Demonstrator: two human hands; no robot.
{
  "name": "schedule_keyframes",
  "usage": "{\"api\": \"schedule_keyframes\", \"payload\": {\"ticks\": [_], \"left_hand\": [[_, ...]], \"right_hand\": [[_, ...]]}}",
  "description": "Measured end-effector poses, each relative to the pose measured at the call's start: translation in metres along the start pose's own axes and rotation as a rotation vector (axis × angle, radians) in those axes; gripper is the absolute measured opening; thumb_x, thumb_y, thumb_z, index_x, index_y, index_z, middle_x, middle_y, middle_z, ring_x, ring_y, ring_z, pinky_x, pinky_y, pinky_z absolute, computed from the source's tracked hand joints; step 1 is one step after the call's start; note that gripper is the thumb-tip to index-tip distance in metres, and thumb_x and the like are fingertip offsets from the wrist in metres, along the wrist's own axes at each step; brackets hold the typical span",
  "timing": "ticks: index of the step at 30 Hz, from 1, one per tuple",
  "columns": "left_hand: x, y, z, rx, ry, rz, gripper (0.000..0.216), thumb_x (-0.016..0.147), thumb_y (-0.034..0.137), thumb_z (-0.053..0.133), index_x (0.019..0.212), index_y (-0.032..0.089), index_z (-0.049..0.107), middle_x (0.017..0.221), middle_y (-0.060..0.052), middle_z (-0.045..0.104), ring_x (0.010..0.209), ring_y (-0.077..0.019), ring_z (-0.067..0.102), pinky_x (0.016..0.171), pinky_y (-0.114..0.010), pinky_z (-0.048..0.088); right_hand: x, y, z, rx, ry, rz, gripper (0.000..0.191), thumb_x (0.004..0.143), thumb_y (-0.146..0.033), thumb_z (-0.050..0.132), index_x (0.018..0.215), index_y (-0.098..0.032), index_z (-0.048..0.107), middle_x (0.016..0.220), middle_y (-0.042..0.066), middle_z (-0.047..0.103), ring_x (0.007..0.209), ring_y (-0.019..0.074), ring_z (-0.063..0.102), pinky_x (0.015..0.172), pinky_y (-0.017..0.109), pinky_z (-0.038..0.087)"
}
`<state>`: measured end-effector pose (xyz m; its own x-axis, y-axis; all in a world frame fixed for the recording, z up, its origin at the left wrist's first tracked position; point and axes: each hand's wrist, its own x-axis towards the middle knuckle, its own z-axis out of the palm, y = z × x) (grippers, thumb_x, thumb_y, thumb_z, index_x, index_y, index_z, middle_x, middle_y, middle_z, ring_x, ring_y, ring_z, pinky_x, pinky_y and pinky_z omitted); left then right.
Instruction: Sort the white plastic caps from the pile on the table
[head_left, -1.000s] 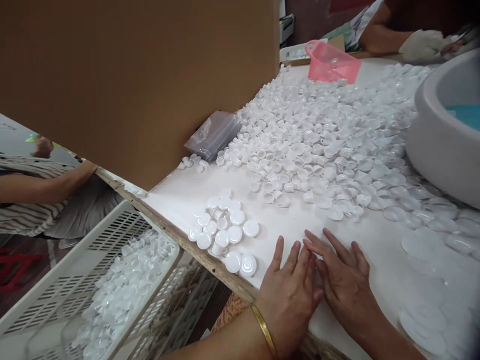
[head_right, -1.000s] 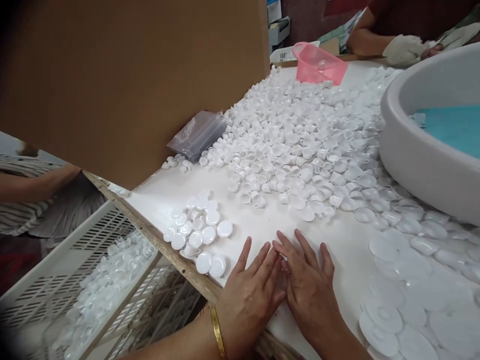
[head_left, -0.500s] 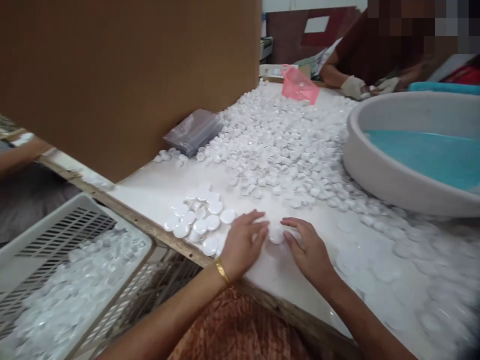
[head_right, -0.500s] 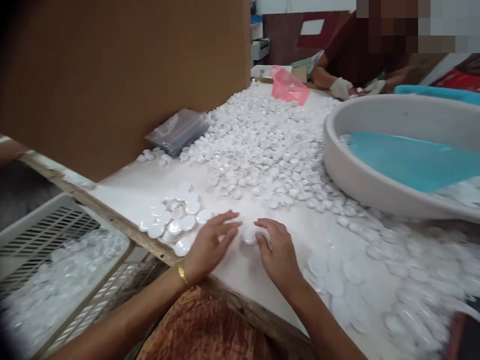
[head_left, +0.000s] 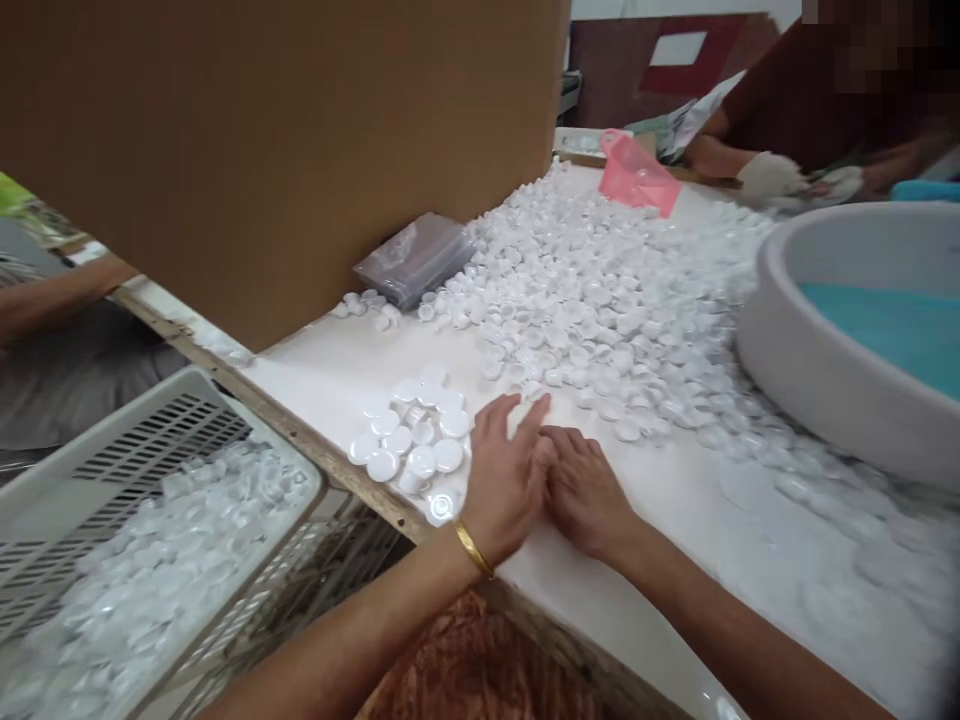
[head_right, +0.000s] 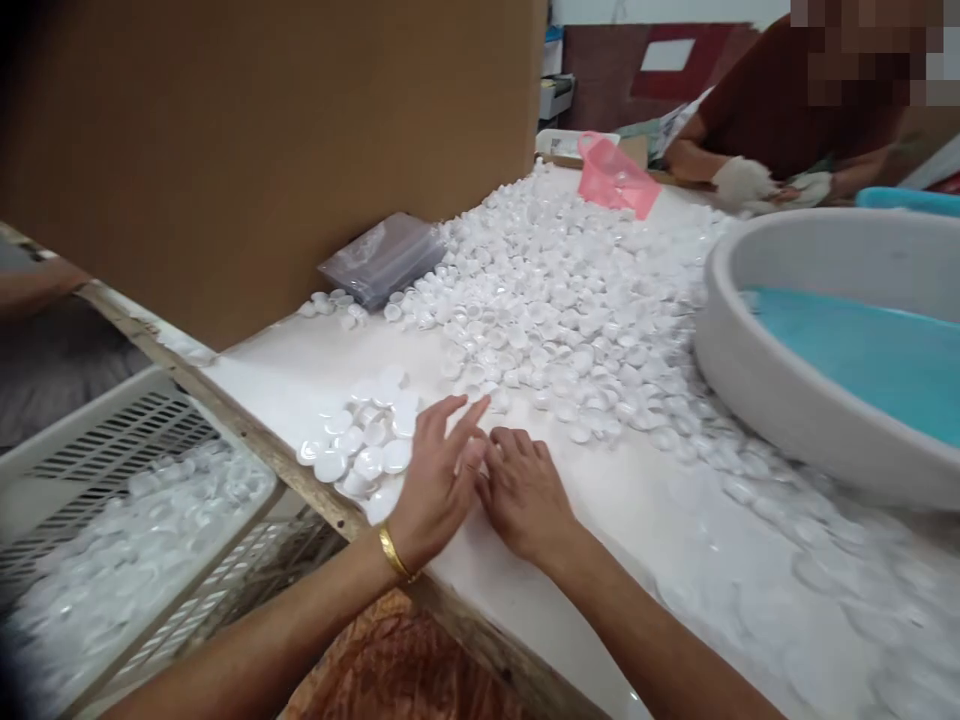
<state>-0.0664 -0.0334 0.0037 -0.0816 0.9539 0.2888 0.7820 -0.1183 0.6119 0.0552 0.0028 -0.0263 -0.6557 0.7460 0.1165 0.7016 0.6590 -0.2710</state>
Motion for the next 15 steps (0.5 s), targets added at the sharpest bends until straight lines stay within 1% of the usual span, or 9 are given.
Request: {"api": "schedule_keyframes", "payload": {"ticks": [3, 6, 9, 11, 13, 15], "left_hand": [[0.000, 0.003, 0.002, 0.016, -0.042, 0.006, 0.044, 0.092, 0.031, 0.030, 0.135, 0.027, 0.037, 0.133, -0.010, 0.036, 0.129, -0.0240, 0.025, 0.104, -0.049, 0.028], [0.005, 0.007, 0.005, 0.016, -0.075, 0.033, 0.045, 0.092, 0.033, 0.029, 0.136, 0.027, 0.035, 0.136, -0.009, 0.033, 0.132, -0.0253, 0.019, 0.105, -0.049, 0.026], [0.007, 0.010, 0.005, -0.008, -0.108, 0.038, 0.046, 0.092, 0.034, 0.027, 0.137, 0.028, 0.033, 0.136, -0.009, 0.033, 0.131, -0.0248, 0.019, 0.105, -0.048, 0.026], [0.005, 0.012, 0.005, -0.020, -0.125, 0.025, 0.046, 0.092, 0.034, 0.027, 0.137, 0.028, 0.033, 0.136, -0.010, 0.033, 0.131, -0.0244, 0.021, 0.105, -0.048, 0.027], [0.002, 0.013, 0.003, -0.023, -0.145, 0.010, 0.046, 0.092, 0.035, 0.028, 0.137, 0.029, 0.033, 0.136, -0.010, 0.033, 0.129, -0.0241, 0.023, 0.104, -0.048, 0.028], [-0.002, 0.011, -0.002, -0.011, -0.156, 0.006, 0.045, 0.091, 0.035, 0.031, 0.136, 0.030, 0.035, 0.135, -0.010, 0.034, 0.128, -0.0245, 0.024, 0.102, -0.048, 0.030]], "right_hand": [[-0.001, 0.002, 0.001, 0.041, -0.044, -0.008, 0.033, 0.088, -0.022, 0.038, 0.117, -0.024, 0.053, 0.109, 0.009, 0.056, 0.099, 0.0246, 0.045, 0.076, 0.038, 0.037], [0.001, 0.004, 0.002, 0.090, -0.063, -0.024, 0.038, 0.086, -0.025, 0.041, 0.123, -0.027, 0.050, 0.115, 0.007, 0.056, 0.108, 0.0254, 0.043, 0.088, 0.042, 0.034], [0.006, 0.006, 0.004, 0.083, -0.073, -0.099, 0.045, 0.083, -0.030, 0.045, 0.128, -0.027, 0.045, 0.132, 0.006, 0.047, 0.124, 0.0282, 0.032, 0.101, 0.049, 0.022], [0.009, 0.007, 0.005, 0.065, -0.073, -0.141, 0.049, 0.083, -0.032, 0.046, 0.131, -0.027, 0.043, 0.139, 0.006, 0.039, 0.131, 0.0287, 0.024, 0.105, 0.052, 0.016], [0.008, 0.008, 0.006, 0.041, -0.064, -0.157, 0.050, 0.083, -0.032, 0.045, 0.133, -0.026, 0.040, 0.143, 0.007, 0.034, 0.133, 0.0286, 0.021, 0.106, 0.053, 0.015], [0.006, 0.006, 0.006, 0.014, -0.058, -0.152, 0.050, 0.085, -0.030, 0.043, 0.134, -0.025, 0.039, 0.143, 0.009, 0.033, 0.133, 0.0284, 0.021, 0.105, 0.054, 0.017]]}}
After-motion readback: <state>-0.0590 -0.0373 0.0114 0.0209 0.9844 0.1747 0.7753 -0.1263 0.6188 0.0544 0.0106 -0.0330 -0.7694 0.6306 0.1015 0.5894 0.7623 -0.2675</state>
